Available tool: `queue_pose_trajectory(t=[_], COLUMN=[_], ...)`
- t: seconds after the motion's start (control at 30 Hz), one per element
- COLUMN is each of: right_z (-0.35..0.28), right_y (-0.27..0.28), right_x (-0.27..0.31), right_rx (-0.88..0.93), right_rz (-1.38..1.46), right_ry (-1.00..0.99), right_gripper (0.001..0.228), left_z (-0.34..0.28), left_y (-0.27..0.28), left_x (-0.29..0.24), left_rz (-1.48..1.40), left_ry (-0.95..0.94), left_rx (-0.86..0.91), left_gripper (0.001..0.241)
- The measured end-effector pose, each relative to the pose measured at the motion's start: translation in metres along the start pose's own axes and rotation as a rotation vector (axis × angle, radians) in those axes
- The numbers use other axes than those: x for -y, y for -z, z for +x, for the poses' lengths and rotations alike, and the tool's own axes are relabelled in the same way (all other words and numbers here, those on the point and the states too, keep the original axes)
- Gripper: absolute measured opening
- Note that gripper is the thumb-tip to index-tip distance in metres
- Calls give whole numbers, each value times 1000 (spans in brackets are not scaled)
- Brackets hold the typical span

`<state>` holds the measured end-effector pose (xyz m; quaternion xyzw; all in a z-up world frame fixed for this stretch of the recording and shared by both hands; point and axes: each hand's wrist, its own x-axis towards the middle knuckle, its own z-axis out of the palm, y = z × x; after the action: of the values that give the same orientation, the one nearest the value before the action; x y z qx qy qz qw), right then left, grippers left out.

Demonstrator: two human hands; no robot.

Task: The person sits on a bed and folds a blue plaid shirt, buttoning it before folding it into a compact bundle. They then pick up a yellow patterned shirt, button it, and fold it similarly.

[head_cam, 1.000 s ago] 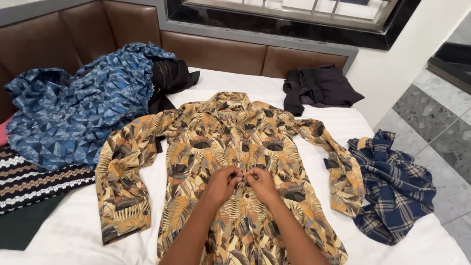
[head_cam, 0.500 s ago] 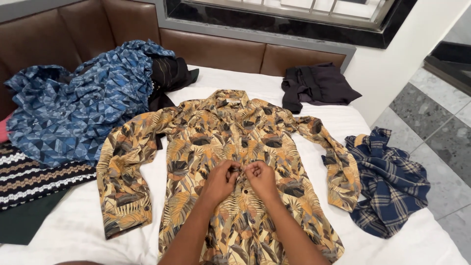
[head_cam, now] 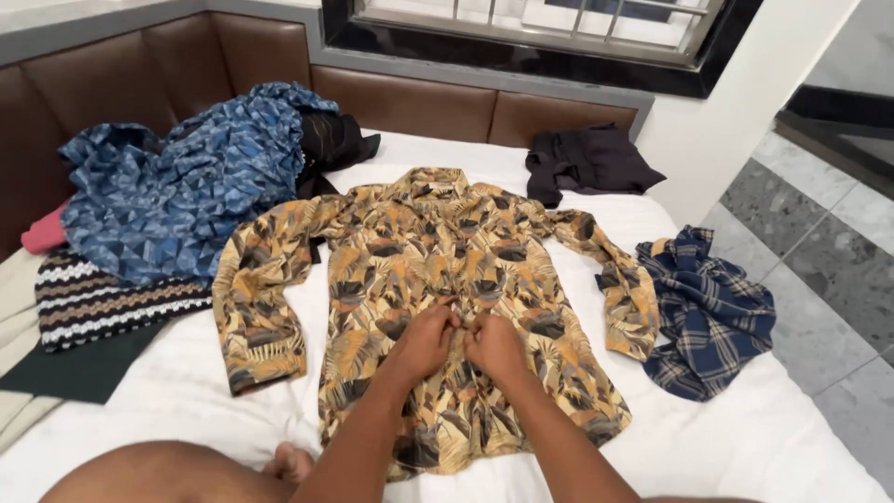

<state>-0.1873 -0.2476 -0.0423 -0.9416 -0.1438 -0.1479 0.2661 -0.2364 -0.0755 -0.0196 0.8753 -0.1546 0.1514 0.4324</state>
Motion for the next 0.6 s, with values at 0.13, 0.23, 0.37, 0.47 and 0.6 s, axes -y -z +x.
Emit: queue_pose_trajectory(t=[0.13, 0.23, 0.37, 0.47, 0.6], right_z=[-8, -9, -2, 4, -2], right_y=[2, 13, -6, -12, 2], right_x=[-10, -11, -36, -37, -12], right_rx=[-52, 122, 129, 147, 204], right_rz=[329, 497, 623, 553, 510], right_ry=[-12, -179, -148, -176, -357], right_gripper=[17, 15, 14, 16, 15], left_z=[-10, -5, -2, -1, 3], left_y=[6, 21, 7, -3, -14], left_x=[-16, -43, -34, -23, -8], left_rz=[141, 61, 172, 140, 91], left_ry=[-100, 103, 45, 41, 0], left_rx=[-25, 151, 159, 81, -9], left_gripper=[19, 31, 37, 35, 24])
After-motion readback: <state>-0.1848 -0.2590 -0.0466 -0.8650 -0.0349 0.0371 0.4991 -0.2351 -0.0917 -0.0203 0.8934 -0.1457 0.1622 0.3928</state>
